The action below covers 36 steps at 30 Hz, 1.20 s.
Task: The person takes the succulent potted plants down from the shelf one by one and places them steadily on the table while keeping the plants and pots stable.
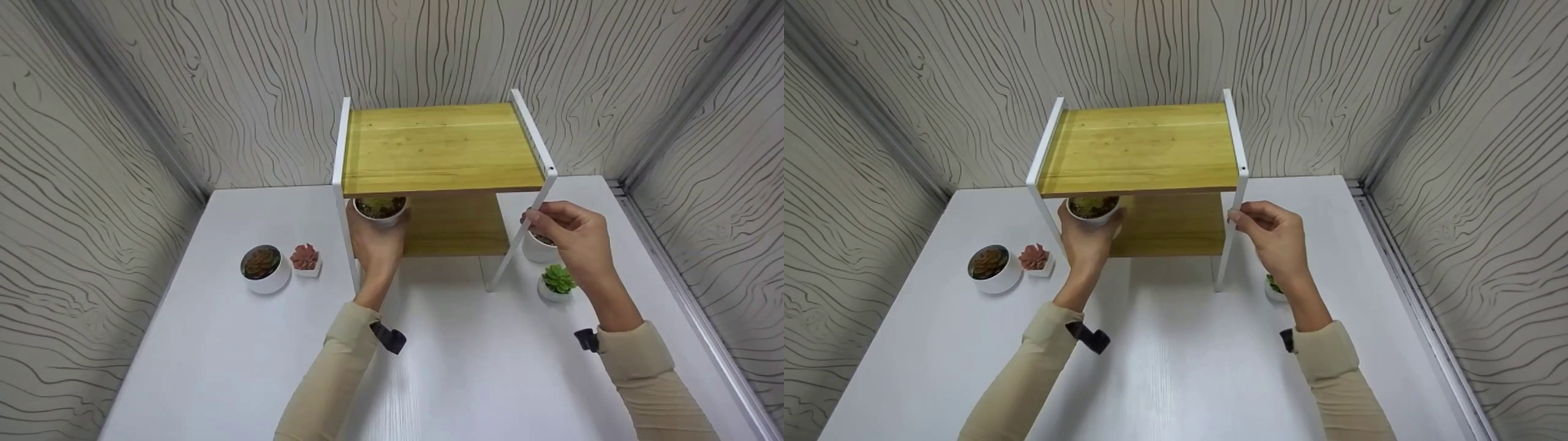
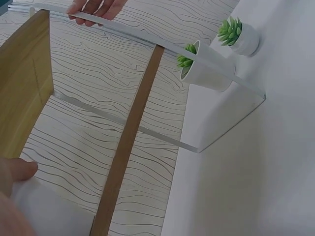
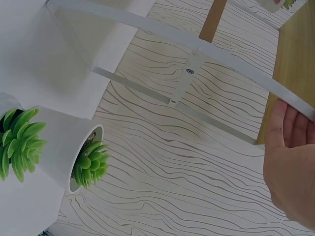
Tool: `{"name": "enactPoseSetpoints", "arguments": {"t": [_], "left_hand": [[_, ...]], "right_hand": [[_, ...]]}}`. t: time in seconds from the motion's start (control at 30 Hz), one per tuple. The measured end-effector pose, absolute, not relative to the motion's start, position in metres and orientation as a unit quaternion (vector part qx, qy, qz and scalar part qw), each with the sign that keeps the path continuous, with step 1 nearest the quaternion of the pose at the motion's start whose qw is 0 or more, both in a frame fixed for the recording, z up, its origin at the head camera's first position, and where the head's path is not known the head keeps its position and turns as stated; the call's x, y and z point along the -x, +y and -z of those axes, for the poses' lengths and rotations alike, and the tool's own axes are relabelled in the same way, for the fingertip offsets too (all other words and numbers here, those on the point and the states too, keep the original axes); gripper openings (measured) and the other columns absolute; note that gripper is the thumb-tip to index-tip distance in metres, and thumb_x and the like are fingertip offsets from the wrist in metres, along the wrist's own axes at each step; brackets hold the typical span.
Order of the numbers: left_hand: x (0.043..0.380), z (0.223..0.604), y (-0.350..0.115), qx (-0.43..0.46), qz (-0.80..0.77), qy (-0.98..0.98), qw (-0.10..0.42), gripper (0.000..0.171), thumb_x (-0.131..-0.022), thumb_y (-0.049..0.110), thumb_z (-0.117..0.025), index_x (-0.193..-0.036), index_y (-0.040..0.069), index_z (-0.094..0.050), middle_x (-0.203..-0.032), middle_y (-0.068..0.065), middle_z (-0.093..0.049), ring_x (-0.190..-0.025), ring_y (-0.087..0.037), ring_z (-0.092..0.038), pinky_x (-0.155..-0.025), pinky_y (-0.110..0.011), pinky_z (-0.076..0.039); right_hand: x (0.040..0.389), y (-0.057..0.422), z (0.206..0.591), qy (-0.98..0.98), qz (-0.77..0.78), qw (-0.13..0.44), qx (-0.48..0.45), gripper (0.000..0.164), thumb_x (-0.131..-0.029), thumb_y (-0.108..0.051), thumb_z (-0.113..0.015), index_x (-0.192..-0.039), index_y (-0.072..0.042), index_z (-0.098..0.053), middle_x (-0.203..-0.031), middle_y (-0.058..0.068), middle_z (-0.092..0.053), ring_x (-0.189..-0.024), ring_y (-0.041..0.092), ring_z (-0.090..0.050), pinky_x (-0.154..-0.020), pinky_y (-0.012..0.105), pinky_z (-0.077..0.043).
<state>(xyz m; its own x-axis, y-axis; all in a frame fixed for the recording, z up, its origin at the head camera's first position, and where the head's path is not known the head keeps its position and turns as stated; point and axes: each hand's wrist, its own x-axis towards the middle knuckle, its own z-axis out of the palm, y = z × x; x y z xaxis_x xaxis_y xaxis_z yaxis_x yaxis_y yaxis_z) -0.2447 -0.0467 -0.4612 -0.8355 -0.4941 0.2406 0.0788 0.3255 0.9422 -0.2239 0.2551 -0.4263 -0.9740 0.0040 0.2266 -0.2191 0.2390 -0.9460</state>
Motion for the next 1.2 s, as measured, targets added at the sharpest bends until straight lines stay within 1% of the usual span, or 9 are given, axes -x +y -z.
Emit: {"name": "enactPoseSetpoints", "arguments": {"t": [0.17,0.33,0.5,0.6,0.7,0.83,1.07,1.2], "left_hand": [[0.242,0.457,-0.047,-0.144,0.556,-0.787,0.223,0.098,-0.082,0.036,-0.086,-0.158,0.005,-0.034,-0.152,-0.017,-0.054,-0.143,-0.034,-0.055,-0.117,-0.053,-0.047],[0.239,0.454,-0.048,-0.118,0.562,-0.791,0.209,0.097,-0.082,0.033,-0.085,-0.159,0.004,-0.034,-0.15,-0.017,-0.056,-0.141,-0.034,-0.057,-0.116,-0.054,-0.048],[0.235,0.451,-0.048,-0.107,0.557,-0.8,0.195,0.096,-0.079,0.032,-0.087,-0.158,0.006,-0.037,-0.149,-0.014,-0.058,-0.14,-0.031,-0.058,-0.117,-0.052,-0.048],[0.234,0.448,-0.047,-0.105,0.556,-0.804,0.183,0.096,-0.078,0.033,-0.088,-0.156,0.004,-0.039,-0.148,-0.014,-0.058,-0.138,-0.03,-0.058,-0.117,-0.05,-0.049],[0.234,0.446,-0.046,-0.095,0.564,-0.801,0.175,0.096,-0.077,0.031,-0.09,-0.154,0.003,-0.041,-0.146,-0.015,-0.057,-0.135,-0.029,-0.06,-0.115,-0.048,-0.05],[0.233,0.445,-0.046,-0.085,0.57,-0.798,0.177,0.096,-0.074,0.03,-0.091,-0.153,0.001,-0.044,-0.145,-0.016,-0.058,-0.13,-0.029,-0.061,-0.112,-0.048,-0.052],[0.227,0.44,-0.047,-0.072,0.575,-0.797,0.171,0.099,-0.073,0.031,-0.094,-0.153,0.003,-0.044,-0.148,-0.015,-0.056,-0.135,-0.029,-0.059,-0.116,-0.048,-0.049],[0.221,0.437,-0.046,-0.057,0.584,-0.794,0.158,0.101,-0.071,0.03,-0.094,-0.154,0.003,-0.042,-0.147,-0.015,-0.056,-0.135,-0.029,-0.058,-0.117,-0.048,-0.048]], "right_hand": [[0.224,0.256,0.428,-0.787,-0.606,0.089,-0.069,0.034,-0.099,-0.027,-0.075,-0.117,0.001,-0.075,-0.1,-0.01,-0.081,-0.096,0.005,-0.078,-0.085,0.019,-0.063],[0.224,0.258,0.428,-0.787,-0.606,0.089,-0.073,0.033,-0.099,-0.026,-0.075,-0.117,0.001,-0.075,-0.1,-0.01,-0.081,-0.097,0.005,-0.077,-0.086,0.018,-0.063],[0.224,0.257,0.428,-0.785,-0.609,0.087,-0.074,0.033,-0.099,-0.025,-0.075,-0.118,0.002,-0.074,-0.101,-0.009,-0.081,-0.097,0.004,-0.077,-0.086,0.018,-0.063],[0.223,0.257,0.428,-0.785,-0.609,0.088,-0.076,0.034,-0.099,-0.025,-0.075,-0.118,0.003,-0.074,-0.101,-0.009,-0.081,-0.097,0.004,-0.077,-0.086,0.018,-0.062],[0.223,0.256,0.427,-0.779,-0.616,0.091,-0.078,0.035,-0.098,-0.024,-0.075,-0.117,0.006,-0.073,-0.1,-0.008,-0.082,-0.096,0.005,-0.078,-0.085,0.019,-0.063],[0.224,0.256,0.428,-0.77,-0.626,0.092,-0.078,0.033,-0.098,-0.022,-0.076,-0.115,0.006,-0.074,-0.098,-0.008,-0.082,-0.095,0.007,-0.078,-0.083,0.021,-0.064],[0.225,0.257,0.429,-0.78,-0.613,0.091,-0.086,0.032,-0.099,-0.023,-0.074,-0.116,0.004,-0.075,-0.1,-0.009,-0.081,-0.096,0.005,-0.078,-0.084,0.019,-0.063],[0.225,0.257,0.429,-0.783,-0.609,0.091,-0.084,0.035,-0.099,-0.024,-0.074,-0.118,0.005,-0.073,-0.1,-0.01,-0.081,-0.096,0.004,-0.078,-0.084,0.018,-0.063]]}}
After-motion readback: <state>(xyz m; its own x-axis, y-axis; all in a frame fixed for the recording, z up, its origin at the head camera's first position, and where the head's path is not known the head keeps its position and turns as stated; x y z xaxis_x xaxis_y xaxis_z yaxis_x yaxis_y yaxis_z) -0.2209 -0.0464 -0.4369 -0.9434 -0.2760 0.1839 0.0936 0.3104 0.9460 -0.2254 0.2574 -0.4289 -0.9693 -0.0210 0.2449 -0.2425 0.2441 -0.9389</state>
